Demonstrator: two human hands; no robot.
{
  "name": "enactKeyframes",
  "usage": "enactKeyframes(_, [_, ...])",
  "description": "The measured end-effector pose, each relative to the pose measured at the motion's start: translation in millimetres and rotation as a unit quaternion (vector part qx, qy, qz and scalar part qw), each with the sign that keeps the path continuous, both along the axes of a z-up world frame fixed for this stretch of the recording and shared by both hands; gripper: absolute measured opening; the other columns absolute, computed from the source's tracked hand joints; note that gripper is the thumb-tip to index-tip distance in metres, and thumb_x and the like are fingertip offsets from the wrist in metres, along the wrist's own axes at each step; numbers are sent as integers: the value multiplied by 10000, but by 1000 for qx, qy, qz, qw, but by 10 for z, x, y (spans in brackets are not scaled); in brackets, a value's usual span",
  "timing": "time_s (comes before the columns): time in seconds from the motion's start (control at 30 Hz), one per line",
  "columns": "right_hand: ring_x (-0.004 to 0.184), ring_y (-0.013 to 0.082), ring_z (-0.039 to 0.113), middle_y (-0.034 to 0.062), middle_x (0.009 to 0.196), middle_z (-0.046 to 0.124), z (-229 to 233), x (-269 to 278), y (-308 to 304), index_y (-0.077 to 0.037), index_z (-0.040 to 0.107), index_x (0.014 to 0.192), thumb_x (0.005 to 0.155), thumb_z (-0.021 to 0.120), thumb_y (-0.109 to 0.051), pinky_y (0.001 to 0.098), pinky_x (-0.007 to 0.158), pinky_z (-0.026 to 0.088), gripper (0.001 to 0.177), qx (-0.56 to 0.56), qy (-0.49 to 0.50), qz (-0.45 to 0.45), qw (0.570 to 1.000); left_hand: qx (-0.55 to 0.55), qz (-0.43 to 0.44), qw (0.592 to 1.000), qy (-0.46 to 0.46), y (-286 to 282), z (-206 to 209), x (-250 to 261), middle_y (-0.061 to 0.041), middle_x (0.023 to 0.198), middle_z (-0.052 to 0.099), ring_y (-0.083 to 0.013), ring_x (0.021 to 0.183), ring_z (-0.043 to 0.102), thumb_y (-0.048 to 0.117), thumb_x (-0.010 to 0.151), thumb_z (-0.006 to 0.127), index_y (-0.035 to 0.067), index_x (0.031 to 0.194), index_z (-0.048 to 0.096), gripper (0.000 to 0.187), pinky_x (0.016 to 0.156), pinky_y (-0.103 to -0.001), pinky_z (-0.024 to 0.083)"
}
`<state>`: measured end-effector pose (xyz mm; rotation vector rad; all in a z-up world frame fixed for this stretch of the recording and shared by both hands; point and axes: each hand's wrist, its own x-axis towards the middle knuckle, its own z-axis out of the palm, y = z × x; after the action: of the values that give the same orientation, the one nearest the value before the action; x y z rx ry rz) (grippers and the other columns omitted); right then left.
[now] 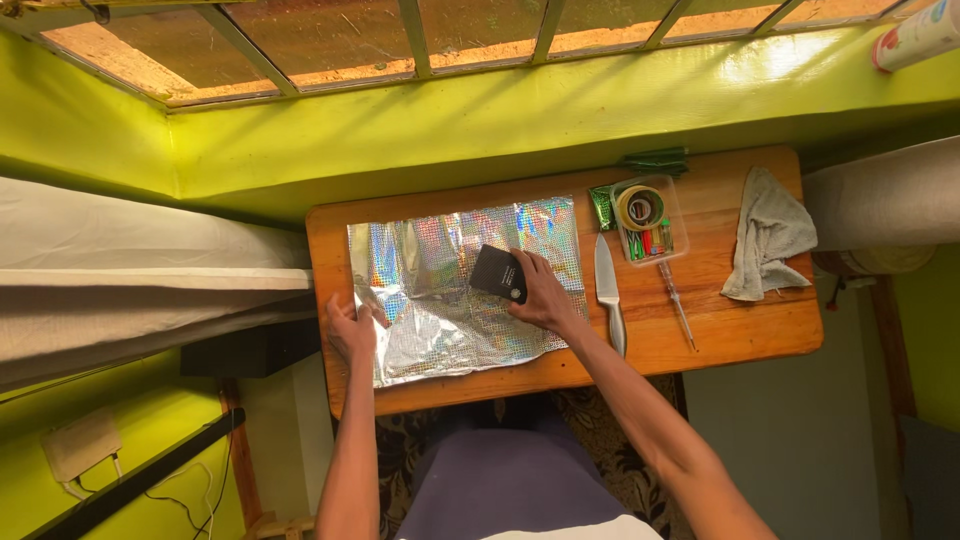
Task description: The person cuts a sheet of holographic wrapping paper with a knife, then folds the paper around a small black box on a wooden table. The person smooths the paper and folds the edges to enclose the box.
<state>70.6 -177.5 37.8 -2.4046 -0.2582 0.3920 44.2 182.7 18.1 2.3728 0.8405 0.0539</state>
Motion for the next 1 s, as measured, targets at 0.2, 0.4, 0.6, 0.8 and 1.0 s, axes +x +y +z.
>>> enactKeyframes(0.2, [1344, 359, 448, 197, 1442, 417, 161, 458, -27, -112, 311, 1526, 622, 802, -201, 516, 1132, 448, 1033, -37, 34, 82, 995, 125, -169, 971, -111, -463, -24, -153, -197, 1373, 622, -330, 1237, 640, -18, 935, 623, 45, 1425, 505, 508, 1045, -443, 543])
enactKeyframes(0.4, [1318, 384, 483, 202, 1428, 443, 201, 772, -48, -129, 313, 1535, 614, 829, -241, 484, 1123, 481, 1061, -104, 35, 110, 988, 83, -401, 912, 11, -992, -125, -452, -188, 1548, 401, -374, 1409, 383, 143, 922, 611, 63, 1498, 446, 605, 1113, -602, 298])
enactKeyframes(0.6, [1320, 389, 474, 196, 1422, 454, 147, 714, -112, -145, 313, 1534, 594, 813, -228, 507, 1135, 449, 1068, -97, 34, 103, 989, 58, -406, 912, -1, -921, -271, -565, -143, 1635, 327, -308, 1515, 294, 215, 974, 559, 86, 1533, 412, 593, 1195, -547, 216])
enactKeyframes(0.8, [1331, 389, 467, 184, 1415, 461, 144, 614, -350, -163, 323, 1541, 591, 795, -242, 505, 1156, 440, 1064, -96, 34, 94, 990, 59, -397, 916, 1, -778, -310, -632, -106, 1647, 325, -272, 1518, 284, 221, 983, 490, 136, 1553, 411, 581, 1212, -547, 184])
enactKeyframes(1.0, [1373, 394, 415, 193, 1466, 423, 123, 547, -441, -156, 303, 1559, 607, 813, -260, 506, 1185, 397, 1085, -76, 20, 104, 991, 54, -411, 910, -9, -716, -268, -622, -93, 1653, 328, -267, 1520, 286, 225, 984, 503, 151, 1562, 400, 592, 1210, -537, 179])
